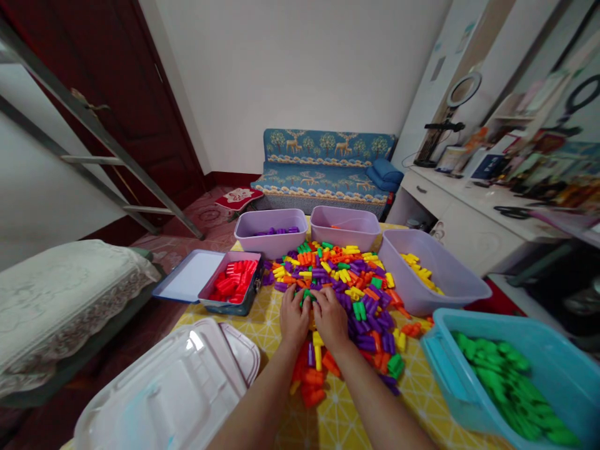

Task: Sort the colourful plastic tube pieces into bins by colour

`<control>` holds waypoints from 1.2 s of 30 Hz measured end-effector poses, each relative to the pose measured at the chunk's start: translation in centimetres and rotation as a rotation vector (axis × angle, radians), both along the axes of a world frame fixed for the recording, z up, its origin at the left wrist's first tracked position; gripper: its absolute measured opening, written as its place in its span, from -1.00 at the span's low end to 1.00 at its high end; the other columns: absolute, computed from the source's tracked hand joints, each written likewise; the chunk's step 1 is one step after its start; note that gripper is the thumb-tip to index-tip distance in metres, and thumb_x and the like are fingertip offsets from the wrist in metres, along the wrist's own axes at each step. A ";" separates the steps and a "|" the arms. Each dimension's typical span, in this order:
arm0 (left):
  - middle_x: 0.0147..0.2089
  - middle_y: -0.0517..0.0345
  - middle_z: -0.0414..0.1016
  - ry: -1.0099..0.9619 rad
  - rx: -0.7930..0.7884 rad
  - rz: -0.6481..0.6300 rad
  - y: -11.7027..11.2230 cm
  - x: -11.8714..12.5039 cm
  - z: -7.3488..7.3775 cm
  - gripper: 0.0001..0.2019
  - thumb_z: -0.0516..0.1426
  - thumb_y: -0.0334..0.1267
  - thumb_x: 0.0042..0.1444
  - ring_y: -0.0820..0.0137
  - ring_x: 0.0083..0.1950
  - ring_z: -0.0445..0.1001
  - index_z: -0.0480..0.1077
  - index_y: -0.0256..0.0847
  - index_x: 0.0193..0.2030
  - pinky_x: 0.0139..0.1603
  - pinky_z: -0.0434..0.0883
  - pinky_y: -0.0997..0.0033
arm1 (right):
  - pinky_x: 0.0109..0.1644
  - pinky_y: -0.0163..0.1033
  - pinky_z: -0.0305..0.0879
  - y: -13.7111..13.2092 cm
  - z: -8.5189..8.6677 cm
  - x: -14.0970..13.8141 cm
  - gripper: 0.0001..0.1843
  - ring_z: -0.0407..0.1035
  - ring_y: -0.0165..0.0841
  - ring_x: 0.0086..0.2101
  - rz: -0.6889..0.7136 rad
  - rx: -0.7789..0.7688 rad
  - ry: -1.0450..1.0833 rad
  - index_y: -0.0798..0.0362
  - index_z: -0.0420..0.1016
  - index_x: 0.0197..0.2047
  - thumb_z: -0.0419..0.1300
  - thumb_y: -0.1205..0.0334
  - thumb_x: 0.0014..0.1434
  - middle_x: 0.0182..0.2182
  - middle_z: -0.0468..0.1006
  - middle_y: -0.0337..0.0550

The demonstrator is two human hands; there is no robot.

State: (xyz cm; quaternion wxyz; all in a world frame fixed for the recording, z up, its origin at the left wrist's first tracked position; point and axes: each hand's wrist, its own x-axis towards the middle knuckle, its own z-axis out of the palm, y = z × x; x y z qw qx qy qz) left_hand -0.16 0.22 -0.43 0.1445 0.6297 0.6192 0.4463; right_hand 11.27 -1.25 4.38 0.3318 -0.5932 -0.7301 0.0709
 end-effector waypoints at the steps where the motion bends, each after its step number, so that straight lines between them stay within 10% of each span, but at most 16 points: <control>1: 0.24 -0.09 0.33 -0.002 -0.005 -0.004 0.0 0.0 0.0 -0.66 0.01 -0.20 0.25 0.17 0.28 0.28 0.49 -0.21 0.04 0.33 0.23 0.05 | -0.12 -0.26 0.34 0.0 0.1 -0.2 -0.64 0.39 -0.31 -0.17 -0.022 -0.033 -0.029 -0.04 0.48 0.04 0.05 0.36 0.21 -0.14 0.43 -0.08; 9: 0.26 -0.03 0.31 -0.032 -0.034 -0.014 -0.1 0.0 0.1 -0.61 -0.08 -0.16 0.30 0.21 0.31 0.24 0.47 -0.13 0.10 0.36 0.17 0.06 | -0.11 -0.23 0.32 0.9 0.5 -0.4 -0.84 0.40 -0.27 -0.14 -0.100 -0.111 0.050 0.00 0.50 -0.21 0.13 0.27 0.15 -0.14 0.46 -0.08; 21: 0.22 -0.03 0.35 -0.035 -0.028 0.007 -0.2 0.2 0.4 -0.64 -0.07 -0.18 0.30 0.21 0.29 0.26 0.49 -0.12 0.06 0.34 0.21 0.04 | -0.41 -0.29 0.33 -0.1 2.7 1.8 -0.51 0.45 -0.33 -0.42 -0.123 -0.303 1.372 0.05 0.43 -0.20 0.37 -0.07 -0.14 -0.29 0.60 -0.11; 36: 0.24 -0.03 0.33 -0.029 -0.022 -0.006 -0.3 0.2 0.5 -0.65 -0.05 -0.21 0.29 0.20 0.30 0.24 0.48 -0.12 0.07 0.34 0.21 0.03 | -0.53 -0.35 0.13 -2.2 2.9 3.4 -0.58 0.23 -0.46 -0.60 -0.136 -0.428 1.230 0.05 0.42 -0.49 0.36 -0.14 -0.13 -0.61 0.42 -0.32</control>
